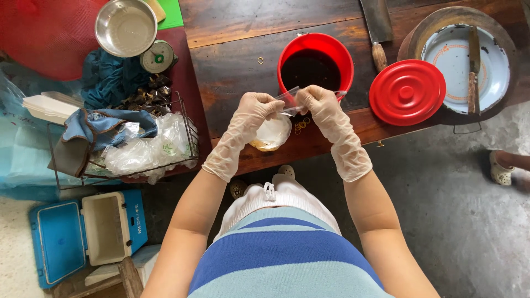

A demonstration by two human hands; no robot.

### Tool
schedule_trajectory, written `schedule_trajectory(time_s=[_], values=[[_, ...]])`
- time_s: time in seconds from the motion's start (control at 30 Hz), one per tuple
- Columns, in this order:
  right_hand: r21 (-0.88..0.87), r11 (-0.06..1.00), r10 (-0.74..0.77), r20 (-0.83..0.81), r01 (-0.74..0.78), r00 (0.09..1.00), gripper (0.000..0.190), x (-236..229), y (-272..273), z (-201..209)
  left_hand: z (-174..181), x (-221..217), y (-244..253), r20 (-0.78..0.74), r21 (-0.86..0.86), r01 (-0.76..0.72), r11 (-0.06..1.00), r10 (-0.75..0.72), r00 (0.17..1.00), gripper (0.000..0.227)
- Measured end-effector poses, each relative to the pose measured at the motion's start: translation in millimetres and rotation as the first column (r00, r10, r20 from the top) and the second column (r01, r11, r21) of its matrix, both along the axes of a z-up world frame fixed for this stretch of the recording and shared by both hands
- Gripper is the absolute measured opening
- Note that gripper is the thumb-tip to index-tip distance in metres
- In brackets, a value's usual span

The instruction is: The person wearing gloves cleans small dark items one at a time at a wooden table, dipping each into a red bucket of dark liquid and rubbing it by hand, occasionally ladling liquid over the items and wiping their gloves with a cloth, and placing cleaned items into a plastic bag.

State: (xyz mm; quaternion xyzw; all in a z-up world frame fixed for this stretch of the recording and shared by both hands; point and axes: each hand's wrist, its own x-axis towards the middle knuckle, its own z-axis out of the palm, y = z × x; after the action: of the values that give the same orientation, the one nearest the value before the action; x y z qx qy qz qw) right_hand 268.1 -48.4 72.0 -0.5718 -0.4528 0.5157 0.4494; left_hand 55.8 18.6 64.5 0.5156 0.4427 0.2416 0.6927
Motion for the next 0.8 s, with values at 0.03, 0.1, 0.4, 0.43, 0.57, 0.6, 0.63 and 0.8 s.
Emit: schedule_trajectory(time_s=[0.03,0.1,0.4,0.43,0.57,0.6,0.63,0.8], values=[[0.009,1.000,-0.020,0.005,0.020,1.000,0.029,-2,-1,5,-1,-1,-2,0.024,0.025,-0.004,1.000,0.004,1.000,0.021],[-0.020,1.000,-0.023,-0.072,0.021,0.997,0.023,-3,-2,10,-2,-2,-5,0.008,0.052,-0.021,0.998,0.021,1.000,0.021],[0.020,0.997,0.065,0.151,-0.069,0.986,0.015,-14,-19,-14,20,-7,2,0.038,0.157,0.223,0.962,-0.232,0.972,0.057],[0.074,0.988,0.122,0.149,-0.134,0.981,0.016,-17,-21,-21,31,-5,1,0.084,0.186,0.255,0.949,-0.274,0.958,0.067],[-0.015,0.998,0.063,0.076,-0.062,0.995,0.017,-19,-23,-11,2,5,5,-0.227,0.105,0.252,0.962,-0.224,0.948,0.049],[-0.062,0.997,0.052,0.053,-0.048,0.997,0.016,-18,-24,-9,3,5,1,-0.149,0.058,0.253,0.966,-0.243,0.959,0.046],[-0.109,0.993,0.040,0.031,-0.036,0.999,0.015,-17,-26,-8,4,4,-2,-0.071,0.011,0.258,0.966,-0.256,0.964,0.043],[-0.125,0.987,0.085,-0.114,-0.099,0.990,0.015,2,-33,-5,8,-1,-5,0.004,-0.064,0.408,0.911,-0.408,0.913,0.022]])
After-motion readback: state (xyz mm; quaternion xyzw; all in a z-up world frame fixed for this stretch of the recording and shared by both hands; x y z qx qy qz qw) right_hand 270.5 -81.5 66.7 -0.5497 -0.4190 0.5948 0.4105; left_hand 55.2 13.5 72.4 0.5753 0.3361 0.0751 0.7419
